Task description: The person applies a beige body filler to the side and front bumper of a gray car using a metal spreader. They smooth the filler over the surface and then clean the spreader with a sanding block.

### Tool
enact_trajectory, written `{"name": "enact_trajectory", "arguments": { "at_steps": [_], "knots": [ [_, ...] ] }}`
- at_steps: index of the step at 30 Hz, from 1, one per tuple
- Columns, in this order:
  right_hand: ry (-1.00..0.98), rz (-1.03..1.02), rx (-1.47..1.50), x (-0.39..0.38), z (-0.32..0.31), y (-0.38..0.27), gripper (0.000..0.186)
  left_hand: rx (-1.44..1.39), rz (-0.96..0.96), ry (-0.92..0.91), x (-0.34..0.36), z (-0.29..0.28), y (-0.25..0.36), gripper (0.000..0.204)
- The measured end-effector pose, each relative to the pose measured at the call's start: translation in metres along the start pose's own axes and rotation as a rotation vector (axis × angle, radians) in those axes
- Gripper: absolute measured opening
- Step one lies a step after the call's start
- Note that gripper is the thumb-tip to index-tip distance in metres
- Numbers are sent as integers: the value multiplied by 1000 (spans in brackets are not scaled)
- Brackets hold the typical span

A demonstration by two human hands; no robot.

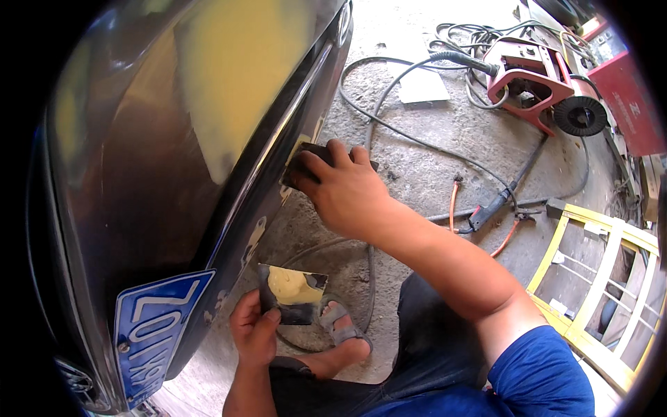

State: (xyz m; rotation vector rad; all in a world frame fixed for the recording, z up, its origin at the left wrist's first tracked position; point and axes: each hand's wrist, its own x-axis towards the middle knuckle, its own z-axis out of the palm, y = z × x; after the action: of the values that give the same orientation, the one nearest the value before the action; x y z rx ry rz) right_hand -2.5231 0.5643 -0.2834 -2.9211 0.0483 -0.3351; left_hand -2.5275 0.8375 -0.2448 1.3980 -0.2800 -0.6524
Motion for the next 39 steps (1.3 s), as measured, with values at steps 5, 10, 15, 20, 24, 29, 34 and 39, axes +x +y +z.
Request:
{"name": "enact_trajectory", "arguments": {
  "at_steps": [5,10,15,20,24,29,34,39],
  "knots": [
    [-18,13,-7,-1,4,-4,39,16,14,22,-2,-3,-2,41],
    [51,14,55,-20,13,-3,41,-1,5,57,-2,1,2,40],
    [99,-4,101,-22,11,-15,44,34,12,26,-4,1,3,39],
    [117,25,127,-22,26,-22,47,54,-18,69,-6,2,5,39],
    [87,26,145,-33,29,-19,47,60,-38,143,-9,-2,4,40],
    [101,46,186,-31,30,-25,47,51,-65,181,-15,-2,8,43],
    [137,23,207,-38,48,-24,49,26,-56,228,-22,-2,6,44],
    [160,67,168,-43,47,-14,52,53,-98,228,-22,0,8,44]
  ]
}}
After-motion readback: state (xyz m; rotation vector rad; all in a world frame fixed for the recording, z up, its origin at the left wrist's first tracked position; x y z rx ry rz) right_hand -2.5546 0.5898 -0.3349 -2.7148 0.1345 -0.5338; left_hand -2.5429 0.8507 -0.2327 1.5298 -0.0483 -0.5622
